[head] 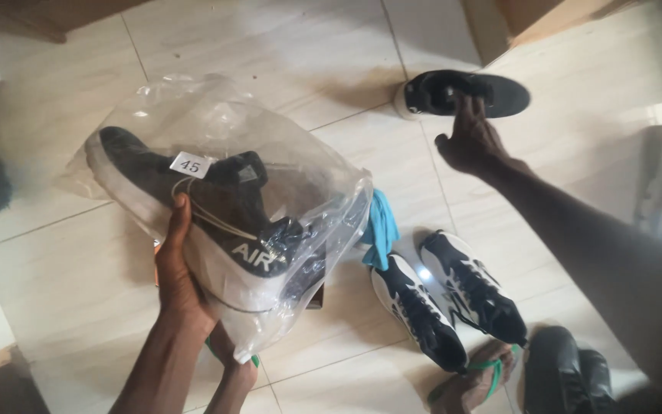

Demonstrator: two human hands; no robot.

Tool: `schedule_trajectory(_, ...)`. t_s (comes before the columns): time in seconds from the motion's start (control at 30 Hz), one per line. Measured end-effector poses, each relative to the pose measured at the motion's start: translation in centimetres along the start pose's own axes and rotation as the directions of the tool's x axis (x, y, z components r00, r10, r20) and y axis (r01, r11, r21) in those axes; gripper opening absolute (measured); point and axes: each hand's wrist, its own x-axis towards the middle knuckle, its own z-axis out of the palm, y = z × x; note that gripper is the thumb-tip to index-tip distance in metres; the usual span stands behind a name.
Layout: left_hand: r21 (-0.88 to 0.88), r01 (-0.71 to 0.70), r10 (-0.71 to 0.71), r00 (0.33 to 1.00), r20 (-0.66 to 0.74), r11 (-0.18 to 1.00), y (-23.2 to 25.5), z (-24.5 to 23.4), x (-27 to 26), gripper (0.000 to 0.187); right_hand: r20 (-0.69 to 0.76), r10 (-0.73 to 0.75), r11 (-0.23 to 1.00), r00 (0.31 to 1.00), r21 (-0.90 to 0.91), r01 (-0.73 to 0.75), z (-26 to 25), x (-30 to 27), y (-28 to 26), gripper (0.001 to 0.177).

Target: Packing a pair of shoes into a box and cleaning another pair with a cloth.

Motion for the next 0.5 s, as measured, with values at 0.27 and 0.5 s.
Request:
schedule_trajectory(0.27,0.049,0.047,-0.046,0.999,-0.020,0.998,-2.4,-4.8,2.1,0.080,-0.110,-0.007,0.895,0.994,-0.444,-0.043,1.7,7.6,1.1,0.126)
schedule_trajectory(0.5,0.037,0.115,-0.104,0.968,-0.227,0.993,-4.3,-6.1,1.5,0.075,0.055,0.135,0.876,0.989,-0.473,-0.093,3.8,10.6,5.4,0.135)
